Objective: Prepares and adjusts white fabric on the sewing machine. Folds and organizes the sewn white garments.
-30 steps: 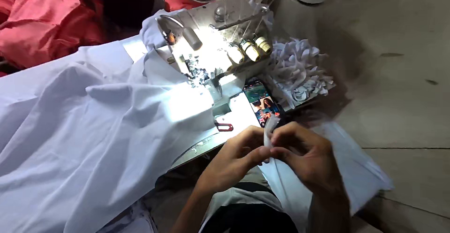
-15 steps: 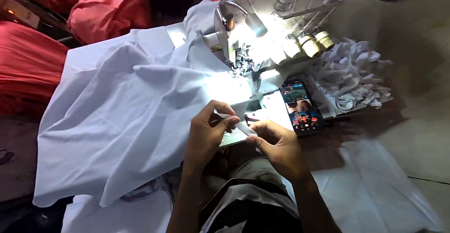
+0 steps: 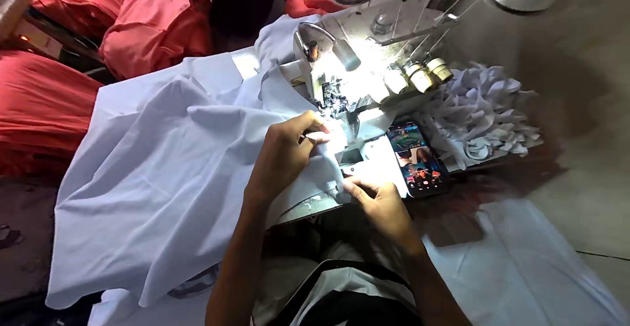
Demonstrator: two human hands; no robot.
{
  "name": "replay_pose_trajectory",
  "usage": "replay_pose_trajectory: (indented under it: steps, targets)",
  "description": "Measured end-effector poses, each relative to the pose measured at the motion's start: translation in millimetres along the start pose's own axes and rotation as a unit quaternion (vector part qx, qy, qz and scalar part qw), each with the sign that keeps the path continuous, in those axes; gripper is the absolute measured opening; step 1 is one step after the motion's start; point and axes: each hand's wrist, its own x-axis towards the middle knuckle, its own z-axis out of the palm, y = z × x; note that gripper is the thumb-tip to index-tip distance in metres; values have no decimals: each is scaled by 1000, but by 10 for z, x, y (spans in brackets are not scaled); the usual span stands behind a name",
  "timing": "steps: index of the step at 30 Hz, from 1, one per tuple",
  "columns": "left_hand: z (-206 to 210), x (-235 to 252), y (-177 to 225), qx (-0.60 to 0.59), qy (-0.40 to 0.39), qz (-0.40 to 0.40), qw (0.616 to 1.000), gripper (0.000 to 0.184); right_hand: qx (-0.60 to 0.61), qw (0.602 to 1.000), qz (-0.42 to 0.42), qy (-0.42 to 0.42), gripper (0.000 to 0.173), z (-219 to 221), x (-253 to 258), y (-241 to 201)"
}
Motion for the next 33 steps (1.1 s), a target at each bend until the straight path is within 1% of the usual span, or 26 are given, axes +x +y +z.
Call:
replay_pose_trajectory:
  steps: [3,4,6,8,9,11,13,16,18,21,23,25,27,28,30,31,32,33]
  targets:
    - [-114,-30,15,-4,-52,73,996,13,-26,995,-59,77,18,-34,111,-28]
    - [-161,-58,40,-13,-76,94,993,14,-21,994,-69,82,18,-37,174,-45]
    - [-260,-102,134,-51,-141,136,979,15,-9,996,-67,56,20,-14,288,-67]
    - [-322,-112,252,-100,-199,174,959,18,-25,997,-56,44,28,36,355,-89]
    - [-341,-103,307,-122,-220,189,949,18,-30,996,-56,55,31,65,371,-95]
    - [-369,-74,388,-139,-252,209,935,19,-22,993,-62,94,30,121,377,-110]
    - [-393,-64,424,-123,-263,216,932,21,-9,992,-59,114,32,166,359,-126]
    - [-412,-100,400,-93,-260,208,938,21,-17,990,-42,131,33,253,326,-119]
    - [-415,-145,352,-87,-252,200,943,22,-41,985,-59,156,24,316,322,-98]
    - [-416,-219,276,-81,-242,188,948,21,-44,978,-97,180,12,380,308,-94]
    - [-423,-261,238,-79,-237,182,951,21,-15,979,-106,173,9,353,287,-113]
    - [-433,-285,212,-85,-239,180,951,21,36,984,-90,149,8,304,256,-148]
    - [-427,-282,209,-119,-248,185,944,20,103,985,-73,115,11,275,228,-182]
    - [-411,-274,226,-156,-254,190,935,20,134,983,-65,108,16,276,216,-189]
    - [-347,-246,323,-267,-273,198,903,20,168,978,-66,103,25,272,195,-187]
    - [-309,-224,388,-316,-284,195,884,20,175,976,-74,103,24,261,183,-191]
    - [-274,-203,441,-331,-288,185,879,18,185,974,-83,99,20,247,163,-197]
    - [-243,-180,476,-305,-276,169,896,15,192,973,-92,93,15,229,143,-207]
